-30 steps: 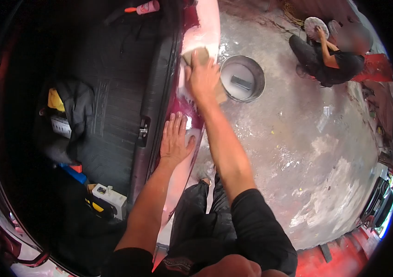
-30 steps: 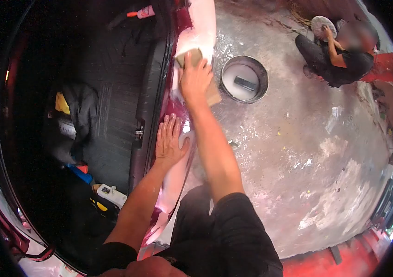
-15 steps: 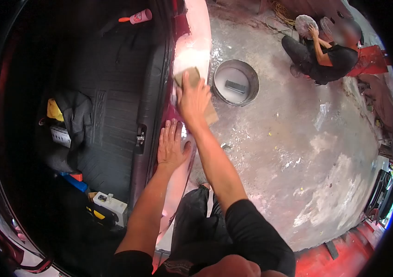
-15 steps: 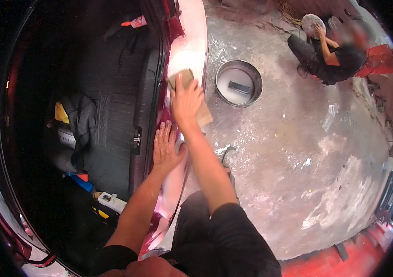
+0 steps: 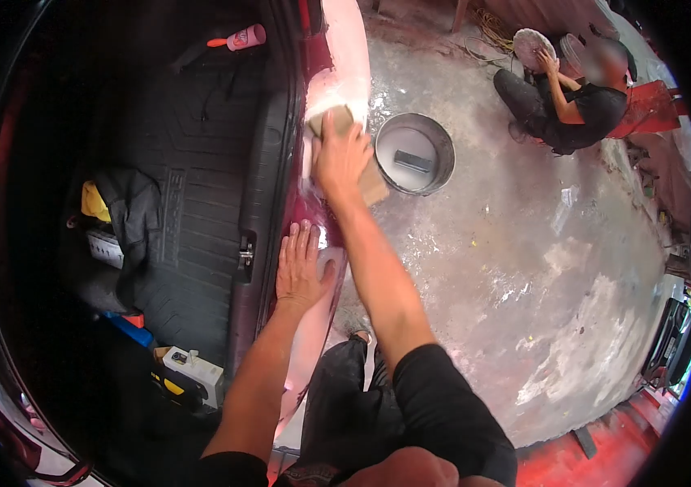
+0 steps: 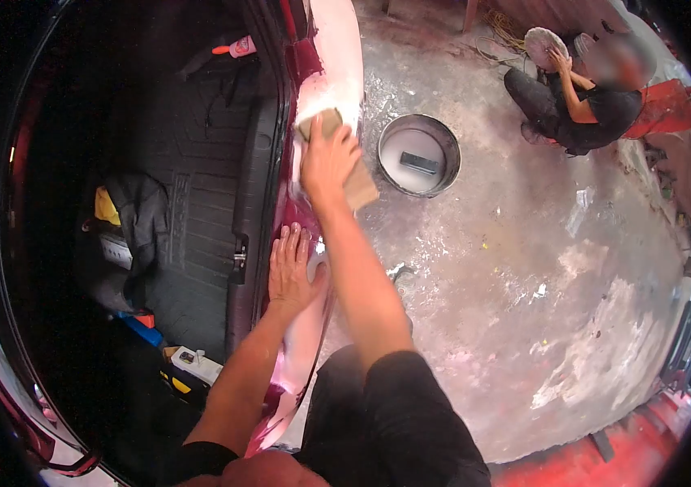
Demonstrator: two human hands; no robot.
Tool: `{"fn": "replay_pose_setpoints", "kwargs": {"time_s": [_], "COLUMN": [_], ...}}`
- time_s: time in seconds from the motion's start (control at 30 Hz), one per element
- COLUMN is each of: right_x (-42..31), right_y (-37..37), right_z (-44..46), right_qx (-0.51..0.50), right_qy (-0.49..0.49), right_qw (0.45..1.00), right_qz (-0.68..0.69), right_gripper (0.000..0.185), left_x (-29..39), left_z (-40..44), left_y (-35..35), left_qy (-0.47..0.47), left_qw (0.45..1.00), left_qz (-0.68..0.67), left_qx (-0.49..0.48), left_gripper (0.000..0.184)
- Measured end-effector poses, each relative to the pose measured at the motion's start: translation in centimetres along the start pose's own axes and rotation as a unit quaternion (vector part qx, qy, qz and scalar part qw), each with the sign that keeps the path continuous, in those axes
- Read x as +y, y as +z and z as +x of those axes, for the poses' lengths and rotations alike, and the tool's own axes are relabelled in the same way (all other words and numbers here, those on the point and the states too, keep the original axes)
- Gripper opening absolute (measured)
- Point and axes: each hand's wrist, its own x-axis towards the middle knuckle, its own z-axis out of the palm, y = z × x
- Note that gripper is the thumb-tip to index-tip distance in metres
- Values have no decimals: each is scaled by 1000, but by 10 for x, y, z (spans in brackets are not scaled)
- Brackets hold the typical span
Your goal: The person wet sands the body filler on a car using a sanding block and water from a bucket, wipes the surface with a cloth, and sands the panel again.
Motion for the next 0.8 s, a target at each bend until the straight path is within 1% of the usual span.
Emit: {"fn": "replay_pose_setpoints", "kwargs": {"time_s": [0.07,0.17,0.27,0.3,0.4,0.43,0.53,0.57,0.63,0.73,0.8], "right_x": [-4,-2,-1,1,-1,-4,-1,1,3,4,8], "right_y": [4,5,-12,-8,6,7,11,3,-10,-10,-2], "right_z": [28,-5,-36,-26,29,28,-22,-30,-41,13,9], "right_qx": [-7,5,-37,-17,-5,12,47,29,-15,7,6], "right_qy": [4,21,23,3,7,13,11,6,-2,-32,-36], "right_qw": [1000,1000,999,1000,1000,999,999,1000,1000,999,999], "right_qz": [-21,-9,-1,-14,-25,-29,-3,-5,-5,20,24], "right_gripper": [60,61,60,59,62,62,59,58,57,58,58], "left_x": [-2,0,1,-1,-3,-1,0,-1,2,-2,-1], "left_z": [-1,0,0,0,-2,-2,0,-1,1,-2,-6], "left_y": [1,1,0,2,3,1,2,3,3,3,3], "left_qy": [1,4,-2,2,7,6,1,12,12,12,11], "left_qw": [1000,1000,1000,1000,1000,1000,1000,1000,1000,1000,1000], "left_qz": [3,0,-5,2,16,17,-16,-13,-13,-2,5], "left_qx": [9,1,1,6,3,3,-5,10,8,3,5], "left_gripper": [82,83,85,85,85,85,84,83,83,83,83]}}
